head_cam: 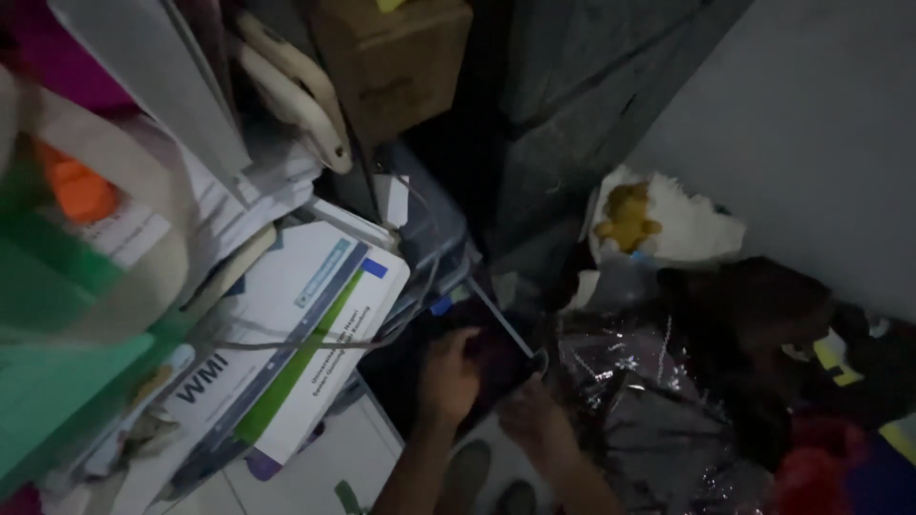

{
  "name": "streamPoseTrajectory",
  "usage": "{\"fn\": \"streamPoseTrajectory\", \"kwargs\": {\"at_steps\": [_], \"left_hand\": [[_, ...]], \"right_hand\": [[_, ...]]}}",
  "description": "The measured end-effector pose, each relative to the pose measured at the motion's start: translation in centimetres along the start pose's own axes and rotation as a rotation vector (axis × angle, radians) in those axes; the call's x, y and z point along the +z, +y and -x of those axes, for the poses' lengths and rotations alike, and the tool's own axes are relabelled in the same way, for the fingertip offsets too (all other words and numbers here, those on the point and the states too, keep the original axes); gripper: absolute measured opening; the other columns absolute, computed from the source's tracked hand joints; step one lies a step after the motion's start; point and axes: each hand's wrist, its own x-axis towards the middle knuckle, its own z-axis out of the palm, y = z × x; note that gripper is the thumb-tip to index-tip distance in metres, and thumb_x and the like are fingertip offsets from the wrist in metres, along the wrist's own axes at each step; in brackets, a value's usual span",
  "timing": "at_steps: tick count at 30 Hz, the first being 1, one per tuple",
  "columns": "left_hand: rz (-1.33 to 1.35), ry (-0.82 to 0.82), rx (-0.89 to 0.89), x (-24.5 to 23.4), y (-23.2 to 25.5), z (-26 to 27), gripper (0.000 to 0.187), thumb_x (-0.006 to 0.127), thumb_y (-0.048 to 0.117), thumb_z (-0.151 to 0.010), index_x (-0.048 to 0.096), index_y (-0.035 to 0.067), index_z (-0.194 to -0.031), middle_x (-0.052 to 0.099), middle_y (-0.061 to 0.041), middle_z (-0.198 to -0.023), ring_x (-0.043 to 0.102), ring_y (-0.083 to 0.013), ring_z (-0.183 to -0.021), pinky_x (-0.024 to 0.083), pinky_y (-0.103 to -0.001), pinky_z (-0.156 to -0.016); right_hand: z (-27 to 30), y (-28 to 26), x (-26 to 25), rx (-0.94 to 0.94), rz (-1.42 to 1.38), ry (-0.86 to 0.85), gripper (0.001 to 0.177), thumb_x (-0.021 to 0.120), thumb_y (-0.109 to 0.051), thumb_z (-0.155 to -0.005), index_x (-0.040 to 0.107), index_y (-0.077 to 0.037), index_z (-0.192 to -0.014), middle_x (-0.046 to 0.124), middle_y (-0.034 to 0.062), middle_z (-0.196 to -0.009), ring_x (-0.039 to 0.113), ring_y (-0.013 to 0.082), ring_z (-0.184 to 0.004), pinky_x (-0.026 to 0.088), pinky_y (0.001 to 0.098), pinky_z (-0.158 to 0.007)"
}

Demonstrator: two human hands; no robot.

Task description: The recorder is sorting and organizing various pieces of clothing from a bed into storage drawers.

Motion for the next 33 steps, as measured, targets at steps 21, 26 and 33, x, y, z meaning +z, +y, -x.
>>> {"fn": "streamPoseTrajectory", "kwargs": {"at_steps": [21,26,33], "left_hand": [[-0.188,0.031,0.018,-0.9,-6.8,-2.4,0.041,0.067,0.016,-0.081,0.063,0.008,-0.121,0.055,-0.018,-0.142,0.052,-0.0356,-0.133,0.044,-0.047,-0.114],[-0.433,0.052,0.392,-3.3,1.6,-2.4,0.060,0.071,0.014,-0.078,0.054,0.006,-0.135,0.042,-0.023,-0.147,0.039,-0.0414,-0.137,0.035,-0.056,-0.112],[-0.284,-0.140,0.585,-6.4,22.8,-1.9,0.064,0.062,0.018,-0.093,0.035,0.008,-0.150,0.033,-0.016,-0.158,0.035,-0.0376,-0.145,0.022,-0.057,-0.121]], "right_hand": [[-7.9,-5.2,14.3,0.053,0.082,-0.287,0.106,0.031,-0.088,-0.085,0.035,-0.012,-0.159,0.048,0.0137,-0.153,0.043,0.0327,-0.139,0.021,0.0552,-0.121],[-4.3,-12.2,8.6,0.026,0.132,-0.433,0.101,0.021,-0.086,-0.093,0.028,-0.012,-0.161,0.038,0.0101,-0.158,0.037,0.0279,-0.144,0.018,0.0544,-0.125],[14.6,-25.6,-1.0,-0.492,0.072,-0.293,0.084,0.032,-0.072,-0.097,0.038,-0.012,-0.156,0.040,0.0119,-0.161,0.038,0.0317,-0.148,0.026,0.0521,-0.120]]}}
